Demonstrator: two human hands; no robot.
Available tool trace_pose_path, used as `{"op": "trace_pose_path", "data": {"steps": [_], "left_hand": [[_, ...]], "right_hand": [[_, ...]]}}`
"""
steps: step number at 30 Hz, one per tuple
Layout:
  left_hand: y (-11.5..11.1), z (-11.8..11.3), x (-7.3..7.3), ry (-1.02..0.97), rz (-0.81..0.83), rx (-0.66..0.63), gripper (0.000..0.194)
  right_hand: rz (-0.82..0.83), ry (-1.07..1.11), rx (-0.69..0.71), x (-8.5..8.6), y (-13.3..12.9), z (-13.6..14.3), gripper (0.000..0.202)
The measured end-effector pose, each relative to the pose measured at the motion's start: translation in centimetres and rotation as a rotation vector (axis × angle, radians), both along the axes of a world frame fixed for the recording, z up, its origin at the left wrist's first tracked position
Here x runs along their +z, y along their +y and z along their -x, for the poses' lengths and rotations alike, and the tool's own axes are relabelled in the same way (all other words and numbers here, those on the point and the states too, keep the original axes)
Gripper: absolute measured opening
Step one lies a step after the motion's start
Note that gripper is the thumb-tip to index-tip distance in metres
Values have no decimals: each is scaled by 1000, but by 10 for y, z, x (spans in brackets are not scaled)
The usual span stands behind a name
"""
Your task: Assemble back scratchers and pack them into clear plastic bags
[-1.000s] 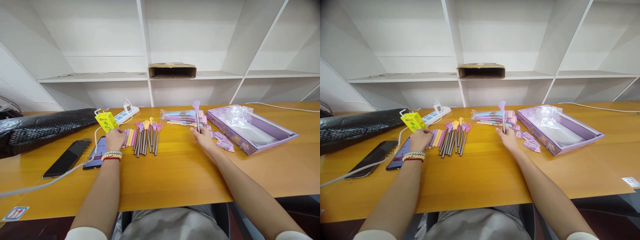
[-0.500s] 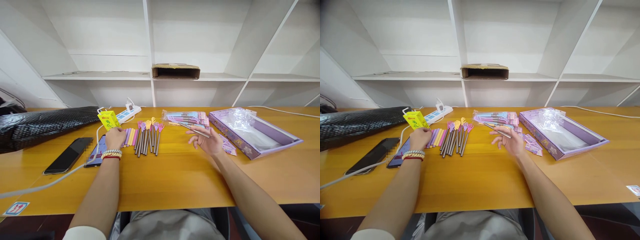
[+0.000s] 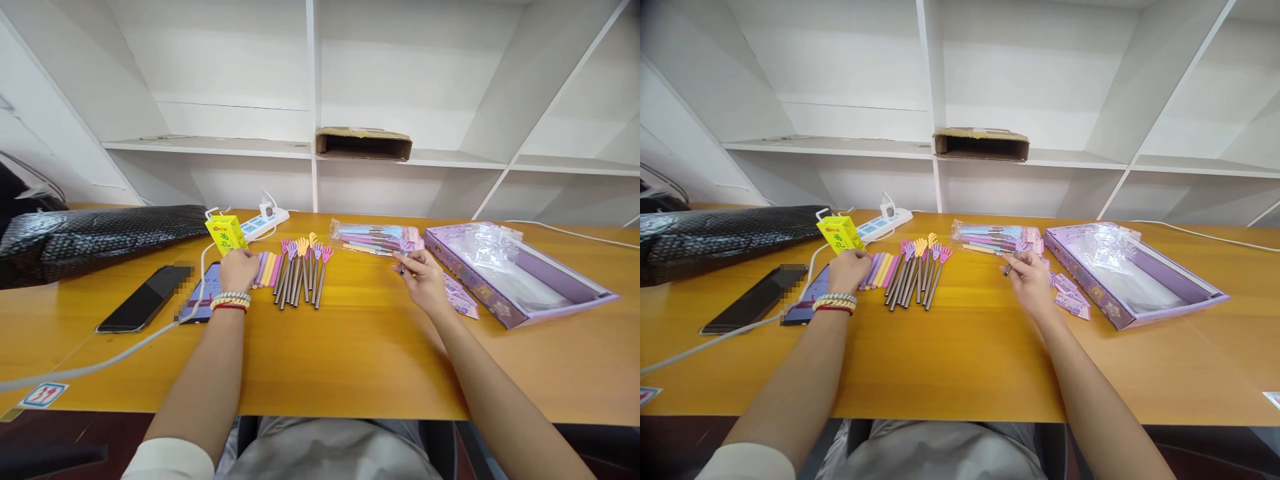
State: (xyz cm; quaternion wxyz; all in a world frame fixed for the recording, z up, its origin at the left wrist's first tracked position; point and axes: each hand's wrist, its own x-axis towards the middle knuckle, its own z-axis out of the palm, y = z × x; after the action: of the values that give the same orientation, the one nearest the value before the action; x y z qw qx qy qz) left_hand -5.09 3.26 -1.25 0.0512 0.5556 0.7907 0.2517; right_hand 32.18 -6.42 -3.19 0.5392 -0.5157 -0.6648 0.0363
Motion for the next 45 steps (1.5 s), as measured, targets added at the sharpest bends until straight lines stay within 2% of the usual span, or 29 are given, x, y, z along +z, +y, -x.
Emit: {"op": "trace_pose_path", "data": {"steps": [5,10,13,15,17,23,28,33,35,38,40,43,45], "left_hand": [[1,1,-1,5,-1,-9,32],[1,1,-1,24,-12,-14,32],[1,0,-1,32,-13,-18,32],[1,0,-1,33,-9,-17,32],[1,0,0,32,-4,-15,33],[1,0,-1,27,-5,-18,32],[1,1,-2,17,-7,-26,31],[1,1,0,20,-8,-32,30],[0,0,0,31,-10,-36,30],[1,-2,-2,67,-17,-78,32],[4,-2,-6,128,-57,-152,36],[10,-3,-14,253,-137,-284,40],[13,-3,-18,306,-147,-333,42]], "right_hand": [[18,249,143,2,-2,4,22],[227,780,381,13,-5,3,32],[380,995,388,16,-4,1,34],[494,1082,380,14,-1,2,34],[535,1129,339,10,2,3,40],[218,1125,109,0,13,-4,44],[360,1099,154,-1,15,-10,38],[538,718,131,-6,11,0,20],[534,569,156,-6,8,4,29],[526,489,232,-3,2,8,50],[556,517,289,1,-2,10,51],[603,654,396,9,-6,9,38],[587,766,494,15,-8,7,41]]}}
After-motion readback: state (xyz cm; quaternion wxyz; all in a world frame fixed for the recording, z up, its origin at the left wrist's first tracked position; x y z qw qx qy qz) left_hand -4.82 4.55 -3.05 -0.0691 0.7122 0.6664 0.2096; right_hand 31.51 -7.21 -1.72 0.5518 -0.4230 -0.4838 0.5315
